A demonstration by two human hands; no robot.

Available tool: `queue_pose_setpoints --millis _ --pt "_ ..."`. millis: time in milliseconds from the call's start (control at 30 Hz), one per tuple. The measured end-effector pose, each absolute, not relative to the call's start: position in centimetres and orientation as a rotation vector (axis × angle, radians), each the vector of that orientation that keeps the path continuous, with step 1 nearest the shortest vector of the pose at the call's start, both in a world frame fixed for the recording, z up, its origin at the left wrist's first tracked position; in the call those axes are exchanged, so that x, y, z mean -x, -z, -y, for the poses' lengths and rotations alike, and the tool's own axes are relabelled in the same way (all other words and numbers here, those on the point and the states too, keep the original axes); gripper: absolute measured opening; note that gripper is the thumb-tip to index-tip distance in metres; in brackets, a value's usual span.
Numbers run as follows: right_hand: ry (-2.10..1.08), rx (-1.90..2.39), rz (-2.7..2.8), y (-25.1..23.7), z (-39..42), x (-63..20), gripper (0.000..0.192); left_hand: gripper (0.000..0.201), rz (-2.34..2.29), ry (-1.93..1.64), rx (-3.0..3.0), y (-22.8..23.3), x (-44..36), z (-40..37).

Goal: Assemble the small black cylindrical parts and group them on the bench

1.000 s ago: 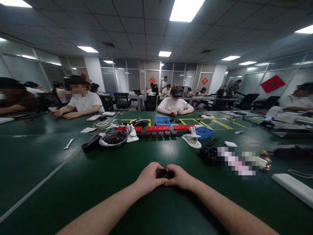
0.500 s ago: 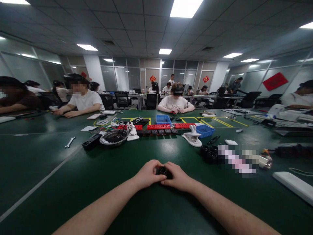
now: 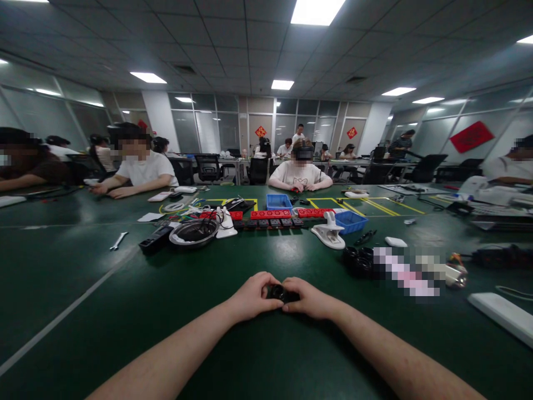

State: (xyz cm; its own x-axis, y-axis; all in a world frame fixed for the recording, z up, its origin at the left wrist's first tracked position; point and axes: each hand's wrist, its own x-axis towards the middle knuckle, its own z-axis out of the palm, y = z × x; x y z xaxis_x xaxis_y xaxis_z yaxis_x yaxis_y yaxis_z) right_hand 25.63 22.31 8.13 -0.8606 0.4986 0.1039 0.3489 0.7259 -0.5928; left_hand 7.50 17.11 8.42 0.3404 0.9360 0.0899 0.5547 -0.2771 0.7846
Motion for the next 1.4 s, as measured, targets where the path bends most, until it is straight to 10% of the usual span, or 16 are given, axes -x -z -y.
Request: queue_pose_setpoints --millis 467,800,1400 --pt "-0.845 0.877 2.591 -7.9 -22.1 -25.3 0.029 0.033 -1.408 -0.721 -1.997 -9.2 -8.2 -16.4" --pt "-0.19 1.219 2.556 -7.1 -20.1 -23.8 0.03 0.026 -1.707 -0.821 -2.048 -9.0 -9.5 -15.6" --pt "-0.918 0.595 2.717 -9.0 -22.3 -25.9 0.022 0.03 -1.343 -0.693 -2.071 -9.6 -7.9 -16.2"
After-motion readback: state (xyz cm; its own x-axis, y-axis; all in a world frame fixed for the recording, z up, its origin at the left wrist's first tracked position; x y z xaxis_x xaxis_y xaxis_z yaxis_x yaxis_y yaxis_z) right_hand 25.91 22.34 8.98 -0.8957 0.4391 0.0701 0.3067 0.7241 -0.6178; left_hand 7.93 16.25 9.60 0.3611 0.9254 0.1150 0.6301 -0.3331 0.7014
